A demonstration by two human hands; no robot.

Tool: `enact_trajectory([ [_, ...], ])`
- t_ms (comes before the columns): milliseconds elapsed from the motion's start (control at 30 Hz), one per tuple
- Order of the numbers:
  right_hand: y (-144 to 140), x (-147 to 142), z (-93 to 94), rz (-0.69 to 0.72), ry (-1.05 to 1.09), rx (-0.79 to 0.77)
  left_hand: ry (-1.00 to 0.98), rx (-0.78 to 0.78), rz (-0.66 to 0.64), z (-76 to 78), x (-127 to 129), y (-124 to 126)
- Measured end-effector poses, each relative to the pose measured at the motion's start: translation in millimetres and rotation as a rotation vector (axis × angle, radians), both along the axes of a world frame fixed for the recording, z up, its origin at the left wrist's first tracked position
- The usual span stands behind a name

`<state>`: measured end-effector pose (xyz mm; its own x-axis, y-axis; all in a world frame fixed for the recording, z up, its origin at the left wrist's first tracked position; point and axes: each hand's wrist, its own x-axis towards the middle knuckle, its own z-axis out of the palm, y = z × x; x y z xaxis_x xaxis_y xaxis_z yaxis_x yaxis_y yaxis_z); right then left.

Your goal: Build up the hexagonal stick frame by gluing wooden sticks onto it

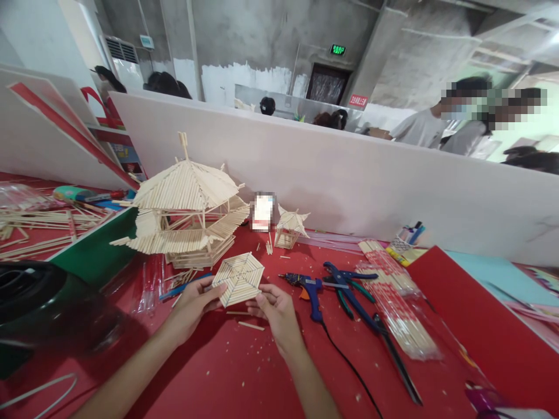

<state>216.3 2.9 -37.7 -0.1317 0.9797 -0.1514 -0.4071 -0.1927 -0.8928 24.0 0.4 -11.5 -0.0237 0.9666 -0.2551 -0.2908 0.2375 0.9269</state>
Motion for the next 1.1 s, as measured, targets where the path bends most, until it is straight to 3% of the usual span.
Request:
enact_trajectory([
  [400, -4, -11, 2.3, -0.066, 0.004, -0.093, 0.048, 0.098, 0.046, -13.9, 10, -2],
  [667, 0, -3, 6.4, 0.007, -0.151, -0.033, 0.042, 0.117, 0.08, -13.3, 11, -2],
  [867, -4, 0, 6.1, 0.12, -0.171, -0.051, 0.033, 0.061, 0.227, -13.6, -3, 7],
  [967, -4, 1, 6.5, 0.173, -0.172, -0.039, 0.1, 0.09, 0.142, -15.5, -8, 10],
  [1100, -2, 5, 7.5, 0.134, -0.186, 0.059, 0.293, 0.151, 0.053, -20.1, -7, 15],
])
